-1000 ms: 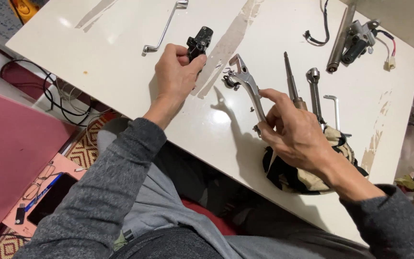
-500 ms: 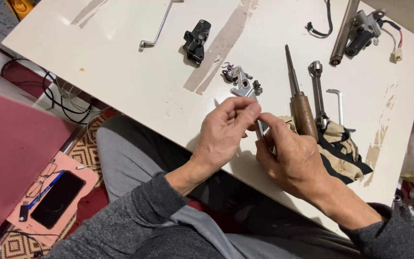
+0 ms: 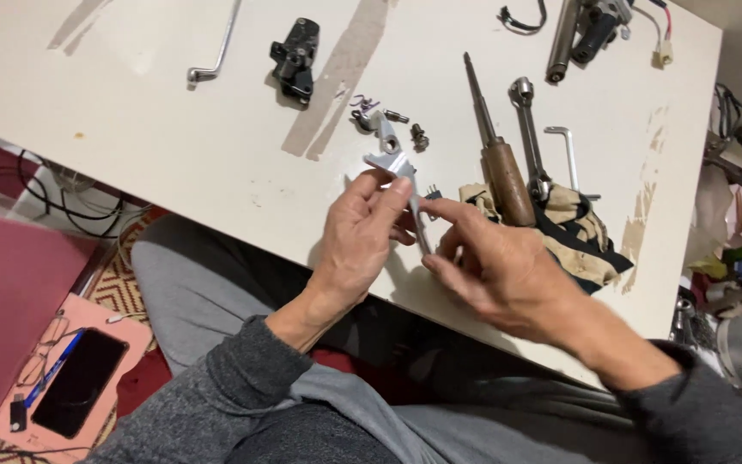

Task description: Reassembling a bicycle brake lever and master cylinder assembly on a work surface, including fitting the lever and using a wrench.

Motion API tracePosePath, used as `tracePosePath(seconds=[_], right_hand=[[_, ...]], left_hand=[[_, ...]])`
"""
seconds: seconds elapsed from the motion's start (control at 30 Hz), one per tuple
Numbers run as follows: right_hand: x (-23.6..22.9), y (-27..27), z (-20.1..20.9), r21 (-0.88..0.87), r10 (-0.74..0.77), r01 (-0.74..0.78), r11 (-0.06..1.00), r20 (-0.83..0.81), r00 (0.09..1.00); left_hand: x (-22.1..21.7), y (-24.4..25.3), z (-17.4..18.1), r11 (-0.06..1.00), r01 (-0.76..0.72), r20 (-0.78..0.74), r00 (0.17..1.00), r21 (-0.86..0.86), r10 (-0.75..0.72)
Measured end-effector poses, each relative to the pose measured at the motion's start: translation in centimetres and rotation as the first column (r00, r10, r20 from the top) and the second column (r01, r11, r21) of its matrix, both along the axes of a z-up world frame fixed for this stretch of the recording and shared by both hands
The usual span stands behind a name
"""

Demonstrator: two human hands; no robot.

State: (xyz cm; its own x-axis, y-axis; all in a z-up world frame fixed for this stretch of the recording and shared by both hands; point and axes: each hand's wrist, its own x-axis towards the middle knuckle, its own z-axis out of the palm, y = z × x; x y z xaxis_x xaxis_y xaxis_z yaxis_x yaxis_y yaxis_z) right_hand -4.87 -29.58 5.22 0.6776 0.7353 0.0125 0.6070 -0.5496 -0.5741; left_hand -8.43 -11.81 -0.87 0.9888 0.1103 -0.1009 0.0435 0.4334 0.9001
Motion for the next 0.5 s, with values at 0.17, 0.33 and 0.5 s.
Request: tracePosePath(seconds=[0.17, 0.33, 0.5], right_hand=[[1.7, -3.7, 1.9, -0.387, -0.097, 0.096, 0.917, 0.018, 0.995], [1.9, -5.1, -0.2, -0.742, -0.136, 0.113, 0.661, 0.029, 0.99], [3.0, -4.9, -0.3, -0.745, -0.16, 0.098, 0.66, -0.012, 0.987]], left_hand=[[-0.3, 0.6, 0.3, 1.0, 0.001, -0.073, 0.997, 0.015, 0.0], [-0.6, 0.5, -0.1, 0.999, 0.049, -0.177, 0.983, -0.017, -0.051], [-0.6, -0.4, -0.8, 0.999, 0.041, -0.155, 0.987, 0.003, -0.04]])
